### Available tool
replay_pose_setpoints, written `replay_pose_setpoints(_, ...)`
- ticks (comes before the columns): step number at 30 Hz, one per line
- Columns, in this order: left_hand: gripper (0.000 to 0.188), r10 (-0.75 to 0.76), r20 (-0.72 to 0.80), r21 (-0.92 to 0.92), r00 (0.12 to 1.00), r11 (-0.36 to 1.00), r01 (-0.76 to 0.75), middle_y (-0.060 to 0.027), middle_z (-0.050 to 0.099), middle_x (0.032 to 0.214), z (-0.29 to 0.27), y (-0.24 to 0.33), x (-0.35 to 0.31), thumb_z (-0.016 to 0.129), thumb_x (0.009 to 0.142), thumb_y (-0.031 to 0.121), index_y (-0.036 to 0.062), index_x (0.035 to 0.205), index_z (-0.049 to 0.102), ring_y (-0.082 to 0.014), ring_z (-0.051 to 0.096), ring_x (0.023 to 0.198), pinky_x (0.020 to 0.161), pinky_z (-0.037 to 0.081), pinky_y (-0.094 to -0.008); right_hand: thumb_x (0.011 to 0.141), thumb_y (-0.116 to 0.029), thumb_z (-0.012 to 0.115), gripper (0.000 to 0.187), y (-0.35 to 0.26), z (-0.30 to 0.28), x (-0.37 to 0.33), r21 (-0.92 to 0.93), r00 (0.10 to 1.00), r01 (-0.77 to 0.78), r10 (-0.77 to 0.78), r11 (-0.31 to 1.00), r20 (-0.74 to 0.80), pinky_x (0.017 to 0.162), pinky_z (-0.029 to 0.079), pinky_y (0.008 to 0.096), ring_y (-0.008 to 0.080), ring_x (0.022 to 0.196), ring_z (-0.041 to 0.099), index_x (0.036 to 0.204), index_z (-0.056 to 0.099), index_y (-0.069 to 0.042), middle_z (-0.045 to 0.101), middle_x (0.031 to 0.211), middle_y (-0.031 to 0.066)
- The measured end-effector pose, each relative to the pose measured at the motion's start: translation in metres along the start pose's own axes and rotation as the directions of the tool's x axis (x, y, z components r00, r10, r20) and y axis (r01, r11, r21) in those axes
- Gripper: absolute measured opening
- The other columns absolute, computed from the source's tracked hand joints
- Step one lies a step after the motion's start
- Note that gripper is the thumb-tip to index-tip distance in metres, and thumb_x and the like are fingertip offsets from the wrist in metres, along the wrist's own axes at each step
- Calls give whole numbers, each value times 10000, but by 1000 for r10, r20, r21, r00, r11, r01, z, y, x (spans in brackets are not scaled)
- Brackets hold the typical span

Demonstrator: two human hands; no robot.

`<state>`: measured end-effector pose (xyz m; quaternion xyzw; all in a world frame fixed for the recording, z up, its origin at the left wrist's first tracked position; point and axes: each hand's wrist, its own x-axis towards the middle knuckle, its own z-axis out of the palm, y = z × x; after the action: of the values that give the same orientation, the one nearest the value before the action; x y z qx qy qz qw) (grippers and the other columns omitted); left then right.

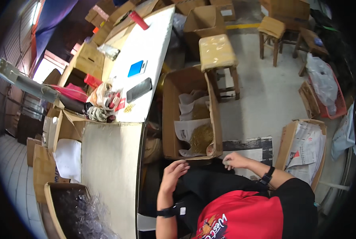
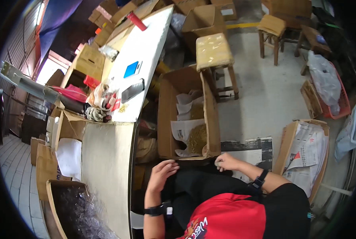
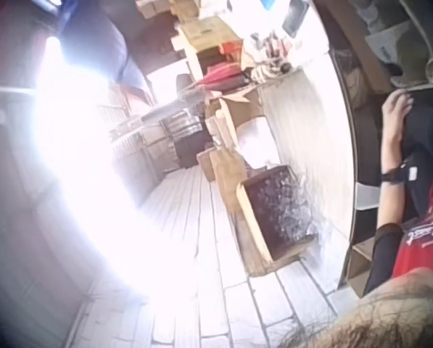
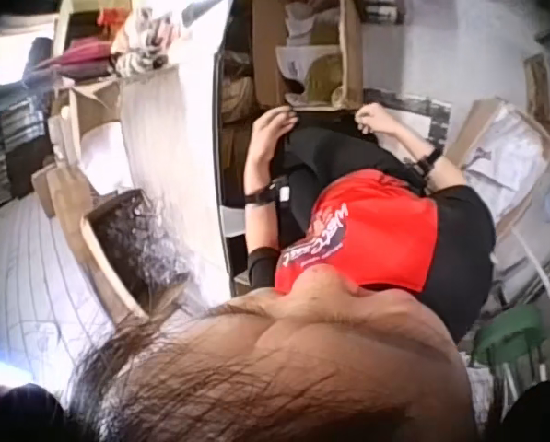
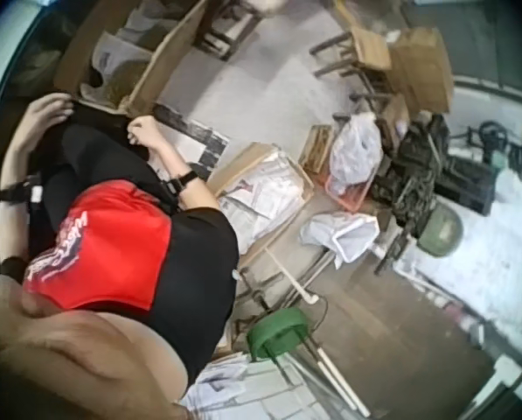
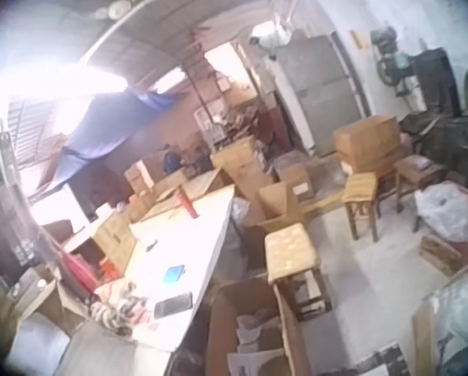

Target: The person sits on the floor and repeatedly picks up small yellow metal springs from a table, placing them into small clear plastic containers. After filling several containers, the person places them into a cardboard box. Finally, the person handles a newspaper and a large bundle of springs.

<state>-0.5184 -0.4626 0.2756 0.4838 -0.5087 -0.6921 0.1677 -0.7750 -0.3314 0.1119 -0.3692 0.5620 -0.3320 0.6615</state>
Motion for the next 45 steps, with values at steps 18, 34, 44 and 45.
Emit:
replay_pose_setpoints(18,399,-20,-329,497,944,847,191,-167,629,1057,-81,-207,212,613,809,141,-12,1173,558,-263,590,1006,903,434,-358,781,-143,631,671,-36,0,306,-324,596,-741,353,588,-721,987,411,411,343,1235,420,1339,305,37,413,1343,172)
replay_pose_setpoints(34,599,-264,-275,273,925,901,338,-230,604,1090,-108,-303,342,756,710,240,-93,1147,519,-321,593,1020,882,456,-365,905,-148,444,294,107,-62,406,-423,587,-788,338,448,-735,680,539,371,249,885,660,1151,570,-50,665,987,137)
replay_pose_setpoints(44,265,-365,-431,579,825,589,563,-292,631,914,-124,-278,338,572,755,39,-135,955,583,-373,637,911,749,495,-417,892,-243,488,322,37,-80,449,-746,748,-659,-20,94,-664,912,374,485,320,1153,492,1129,626,-76,563,1193,180)
replay_pose_setpoints(45,258,-321,-419,621,849,581,526,-300,629,921,-134,-291,332,551,758,27,-139,954,583,-383,633,917,750,492,-422,889,-236,492,321,22,-86,449,-711,714,-700,82,70,-695,910,377,475,320,1148,495,1133,627,-76,568,1182,179)
